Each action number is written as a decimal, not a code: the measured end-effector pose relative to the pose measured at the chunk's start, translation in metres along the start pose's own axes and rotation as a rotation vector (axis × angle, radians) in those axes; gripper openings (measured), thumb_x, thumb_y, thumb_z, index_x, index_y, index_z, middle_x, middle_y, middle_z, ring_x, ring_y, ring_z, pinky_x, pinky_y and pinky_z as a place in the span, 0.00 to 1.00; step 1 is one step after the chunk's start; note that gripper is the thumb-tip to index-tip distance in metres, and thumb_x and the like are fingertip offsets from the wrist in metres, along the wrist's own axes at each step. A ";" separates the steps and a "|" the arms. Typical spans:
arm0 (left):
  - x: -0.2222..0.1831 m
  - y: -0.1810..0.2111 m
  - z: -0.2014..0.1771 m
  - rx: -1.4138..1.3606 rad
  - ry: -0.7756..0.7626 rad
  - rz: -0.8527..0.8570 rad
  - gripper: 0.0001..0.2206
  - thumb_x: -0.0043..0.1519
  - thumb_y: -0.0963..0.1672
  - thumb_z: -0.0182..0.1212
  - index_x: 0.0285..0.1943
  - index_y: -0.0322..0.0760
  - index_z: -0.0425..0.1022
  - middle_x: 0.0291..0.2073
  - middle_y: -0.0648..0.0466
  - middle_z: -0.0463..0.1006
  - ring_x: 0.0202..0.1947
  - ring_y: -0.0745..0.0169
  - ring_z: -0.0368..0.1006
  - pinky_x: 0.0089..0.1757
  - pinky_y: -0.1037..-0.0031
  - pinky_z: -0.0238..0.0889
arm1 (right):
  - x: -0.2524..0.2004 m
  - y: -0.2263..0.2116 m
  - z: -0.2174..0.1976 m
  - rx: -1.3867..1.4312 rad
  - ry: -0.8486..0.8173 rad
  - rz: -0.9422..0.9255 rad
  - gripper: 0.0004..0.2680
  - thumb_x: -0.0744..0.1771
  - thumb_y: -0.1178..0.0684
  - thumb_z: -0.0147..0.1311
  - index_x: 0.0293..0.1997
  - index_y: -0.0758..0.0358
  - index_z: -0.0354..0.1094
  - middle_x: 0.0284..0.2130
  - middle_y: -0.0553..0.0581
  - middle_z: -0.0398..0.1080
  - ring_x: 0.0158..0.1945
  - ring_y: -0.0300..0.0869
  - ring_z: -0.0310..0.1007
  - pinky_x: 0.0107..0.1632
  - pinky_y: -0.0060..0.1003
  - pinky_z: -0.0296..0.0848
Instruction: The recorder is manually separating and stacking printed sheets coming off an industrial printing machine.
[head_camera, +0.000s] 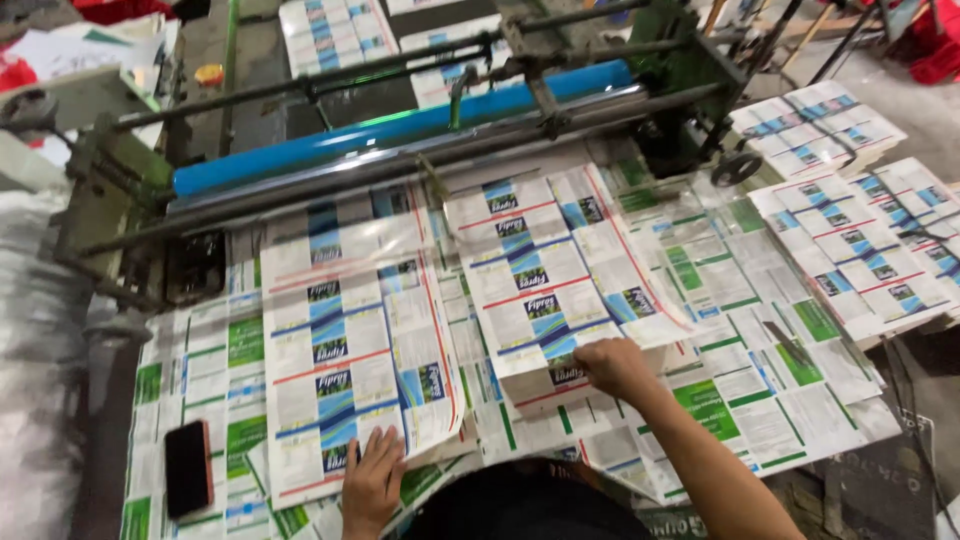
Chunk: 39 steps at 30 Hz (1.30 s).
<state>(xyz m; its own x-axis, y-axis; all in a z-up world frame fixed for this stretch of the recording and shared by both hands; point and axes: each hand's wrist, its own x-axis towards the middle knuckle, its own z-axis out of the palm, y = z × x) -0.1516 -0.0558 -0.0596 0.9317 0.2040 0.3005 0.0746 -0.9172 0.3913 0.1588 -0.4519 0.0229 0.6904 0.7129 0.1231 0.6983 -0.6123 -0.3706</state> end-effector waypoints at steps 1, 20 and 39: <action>0.001 0.007 -0.005 0.001 -0.009 -0.015 0.15 0.62 0.48 0.59 0.54 0.43 0.81 0.62 0.54 0.76 0.68 0.51 0.65 0.67 0.48 0.47 | 0.001 -0.004 -0.003 0.008 -0.015 -0.004 0.03 0.63 0.53 0.56 0.31 0.50 0.75 0.27 0.54 0.78 0.33 0.54 0.78 0.33 0.52 0.73; 0.012 0.034 -0.026 -0.037 0.088 -0.019 0.15 0.66 0.49 0.56 0.55 0.43 0.82 0.60 0.53 0.78 0.66 0.50 0.69 0.68 0.51 0.47 | 0.017 -0.028 -0.063 0.155 -0.280 0.242 0.05 0.59 0.48 0.68 0.31 0.51 0.81 0.32 0.49 0.80 0.37 0.46 0.80 0.39 0.43 0.76; 0.011 0.035 -0.025 -0.055 0.099 -0.053 0.15 0.65 0.50 0.56 0.53 0.42 0.83 0.58 0.53 0.80 0.66 0.50 0.69 0.68 0.52 0.48 | -0.025 -0.049 0.035 -0.169 0.259 0.096 0.17 0.61 0.63 0.53 0.55 0.55 0.74 0.55 0.56 0.75 0.61 0.56 0.73 0.60 0.56 0.70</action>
<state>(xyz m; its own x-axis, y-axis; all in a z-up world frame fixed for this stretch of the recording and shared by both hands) -0.1472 -0.0767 -0.0213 0.8871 0.2868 0.3617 0.1005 -0.8847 0.4552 0.1004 -0.4276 0.0060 0.7643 0.5519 0.3335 0.6345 -0.7358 -0.2366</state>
